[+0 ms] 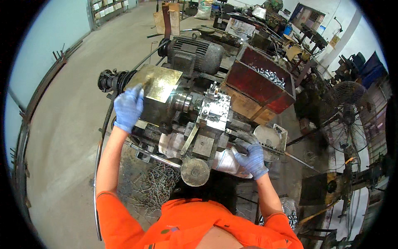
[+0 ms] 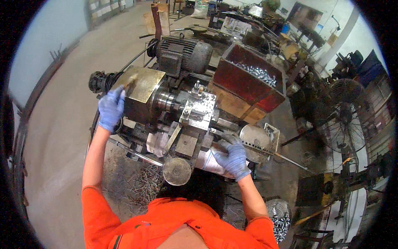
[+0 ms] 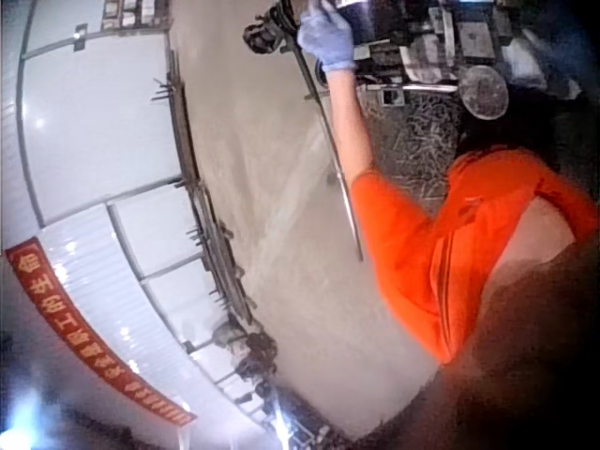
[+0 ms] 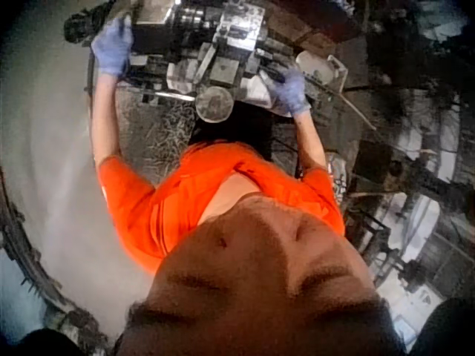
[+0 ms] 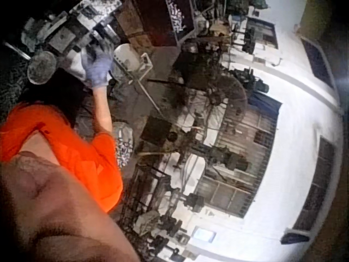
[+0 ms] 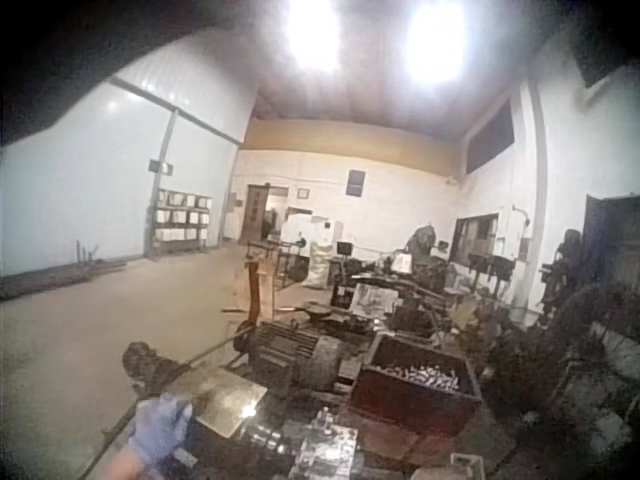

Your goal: The person operates a manual lathe to shape small metal components, using a lever to advance the feed, checking the workpiece, and clearing metal shavings by hand.

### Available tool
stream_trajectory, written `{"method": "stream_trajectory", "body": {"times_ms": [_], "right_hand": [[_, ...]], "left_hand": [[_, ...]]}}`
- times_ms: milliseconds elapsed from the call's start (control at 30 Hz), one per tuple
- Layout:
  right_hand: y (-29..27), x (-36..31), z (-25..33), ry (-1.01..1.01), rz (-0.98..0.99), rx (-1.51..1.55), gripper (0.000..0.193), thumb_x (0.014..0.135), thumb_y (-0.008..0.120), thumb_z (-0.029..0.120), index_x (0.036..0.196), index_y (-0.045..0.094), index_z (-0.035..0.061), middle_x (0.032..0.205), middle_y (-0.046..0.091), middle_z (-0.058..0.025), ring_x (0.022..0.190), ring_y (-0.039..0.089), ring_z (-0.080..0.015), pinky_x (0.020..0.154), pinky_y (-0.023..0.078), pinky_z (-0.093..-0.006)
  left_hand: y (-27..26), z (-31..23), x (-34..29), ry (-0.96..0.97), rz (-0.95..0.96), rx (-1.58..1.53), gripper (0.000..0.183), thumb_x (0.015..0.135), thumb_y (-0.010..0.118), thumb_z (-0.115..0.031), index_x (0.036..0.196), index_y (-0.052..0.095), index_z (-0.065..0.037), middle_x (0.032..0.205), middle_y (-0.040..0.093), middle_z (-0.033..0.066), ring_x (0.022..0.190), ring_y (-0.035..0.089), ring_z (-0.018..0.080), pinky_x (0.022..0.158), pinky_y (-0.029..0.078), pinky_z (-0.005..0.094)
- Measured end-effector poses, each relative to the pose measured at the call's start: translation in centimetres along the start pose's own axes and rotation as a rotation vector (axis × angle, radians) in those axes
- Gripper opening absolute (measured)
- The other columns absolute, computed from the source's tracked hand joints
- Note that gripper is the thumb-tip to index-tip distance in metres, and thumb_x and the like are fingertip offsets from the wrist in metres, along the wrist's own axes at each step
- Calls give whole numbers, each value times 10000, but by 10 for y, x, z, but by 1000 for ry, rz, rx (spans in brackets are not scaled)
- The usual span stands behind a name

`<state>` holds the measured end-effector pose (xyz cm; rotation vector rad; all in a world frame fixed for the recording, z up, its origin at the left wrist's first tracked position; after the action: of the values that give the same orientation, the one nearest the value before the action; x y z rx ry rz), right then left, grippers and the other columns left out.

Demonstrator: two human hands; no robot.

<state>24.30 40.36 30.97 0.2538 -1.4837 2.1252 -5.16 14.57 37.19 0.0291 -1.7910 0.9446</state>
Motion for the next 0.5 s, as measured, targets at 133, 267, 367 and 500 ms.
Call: {"method": "stream_trajectory", "body": {"times_ms": [133,267,367,500], "right_hand": [[0,-6,3,-2,15,30,254,648,751,225,847,688,82,1024,623,-119,1027,542,-363,914,432,-429],[2,-16,2,68,2,137,244,656,753,229,832,692,72,982,633,-125,1003,561,-351,896,443,-413],[0,-28,-1,45,16,29,232,672,723,188,867,695,65,954,651,-134,906,604,-321,847,464,-379],[2,-45,-15,98,21,12,240,672,755,248,809,685,64,949,645,-136,938,593,-316,853,465,-402]], "left_hand": [[32,42,35,-77,144,171,204,878,522,-270,971,644,-136,778,639,124,683,630,296,635,497,412],[58,37,51,-119,324,237,238,883,485,-283,958,649,-129,789,647,137,721,630,314,672,496,434],[67,0,48,-50,330,159,235,876,489,-278,951,656,-131,798,652,137,733,632,315,691,495,437],[46,-98,24,136,385,-166,248,885,479,-298,951,650,-132,770,640,139,721,624,321,666,483,431]]}}
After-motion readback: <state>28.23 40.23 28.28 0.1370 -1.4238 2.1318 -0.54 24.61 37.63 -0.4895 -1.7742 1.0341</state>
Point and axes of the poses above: each hand's wrist, its own x-axis towards the middle knuckle, its own y-axis out of the palm, z = x × y, the point moved 9 cm from there along x, towards the middle knuckle
